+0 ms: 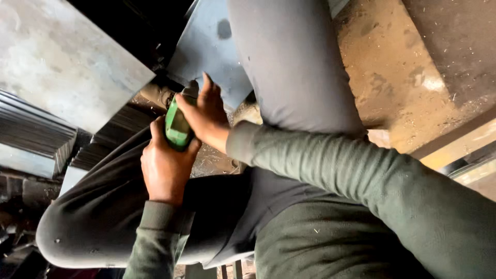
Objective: The person drills holes into square metal plates using a handheld power drill while sitting on the floor, handling the plates one by one and stacking them.
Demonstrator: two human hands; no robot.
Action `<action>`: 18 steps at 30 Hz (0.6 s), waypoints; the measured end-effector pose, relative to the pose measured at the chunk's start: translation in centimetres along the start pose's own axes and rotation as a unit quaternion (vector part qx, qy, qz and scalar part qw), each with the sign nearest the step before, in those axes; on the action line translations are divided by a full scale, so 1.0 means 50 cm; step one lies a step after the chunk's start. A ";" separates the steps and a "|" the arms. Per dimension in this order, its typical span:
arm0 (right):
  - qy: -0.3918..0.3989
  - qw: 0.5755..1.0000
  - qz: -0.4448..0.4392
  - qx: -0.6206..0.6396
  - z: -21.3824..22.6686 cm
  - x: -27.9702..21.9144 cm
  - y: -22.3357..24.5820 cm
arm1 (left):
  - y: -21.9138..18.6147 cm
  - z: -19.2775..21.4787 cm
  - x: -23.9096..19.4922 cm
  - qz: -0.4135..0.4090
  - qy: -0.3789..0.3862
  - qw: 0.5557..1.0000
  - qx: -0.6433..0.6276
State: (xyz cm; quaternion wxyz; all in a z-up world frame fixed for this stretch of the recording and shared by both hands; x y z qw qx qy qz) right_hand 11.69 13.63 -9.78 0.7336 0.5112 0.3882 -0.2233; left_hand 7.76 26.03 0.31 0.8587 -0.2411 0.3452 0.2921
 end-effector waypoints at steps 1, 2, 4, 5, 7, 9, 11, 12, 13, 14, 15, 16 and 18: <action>-0.047 0.990 0.132 -0.033 0.023 -0.018 0.068 | 0.017 -0.008 0.005 0.013 0.019 1.000 0.005; -0.002 0.963 0.262 -0.055 0.012 -0.054 0.131 | 0.035 -0.015 0.010 0.026 0.038 0.999 0.010; 0.085 0.914 0.384 -0.101 -0.013 -0.108 0.197 | 0.021 -0.022 0.019 -0.061 0.036 0.969 -0.236; 0.124 0.906 0.386 -0.121 -0.036 -0.110 0.212 | 0.015 -0.019 0.020 -0.101 0.032 0.929 -0.354; 0.196 0.899 0.353 -0.170 -0.071 -0.097 0.214 | 0.014 -0.023 0.013 -0.131 0.006 0.991 -0.031; 0.262 0.893 0.285 -0.231 -0.103 -0.064 0.191 | 0.012 -0.025 0.005 -0.121 0.005 0.985 0.124; 0.274 0.896 0.300 -0.181 -0.110 -0.054 0.202 | 0.012 -0.024 0.000 -0.074 0.027 0.992 0.103; 0.281 0.896 0.306 -0.155 -0.113 -0.054 0.206 | 0.008 -0.021 -0.001 -0.062 0.034 0.992 0.101; 0.299 0.895 0.286 -0.168 -0.120 -0.050 0.196 | 0.004 -0.018 0.004 -0.052 0.039 0.993 0.098; 0.317 0.892 0.265 -0.182 -0.126 -0.048 0.185 | 0.000 -0.015 0.010 -0.042 0.044 0.994 0.096; 0.337 0.889 0.243 -0.194 -0.131 -0.053 0.173 | -0.008 -0.011 0.010 -0.046 0.042 0.994 0.093; 0.323 0.896 0.254 -0.166 -0.123 -0.054 0.178 | -0.017 -0.010 0.010 -0.050 0.041 0.994 0.090; 0.293 0.909 0.274 -0.109 -0.105 -0.052 0.191 | -0.024 -0.006 0.012 -0.041 0.049 0.995 0.078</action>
Point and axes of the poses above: each hand's wrist, its own x-axis towards the middle knuckle, its own z-axis out of the back of the hand, y = z × x, the point moved 9 cm from there along x, towards the middle knuckle
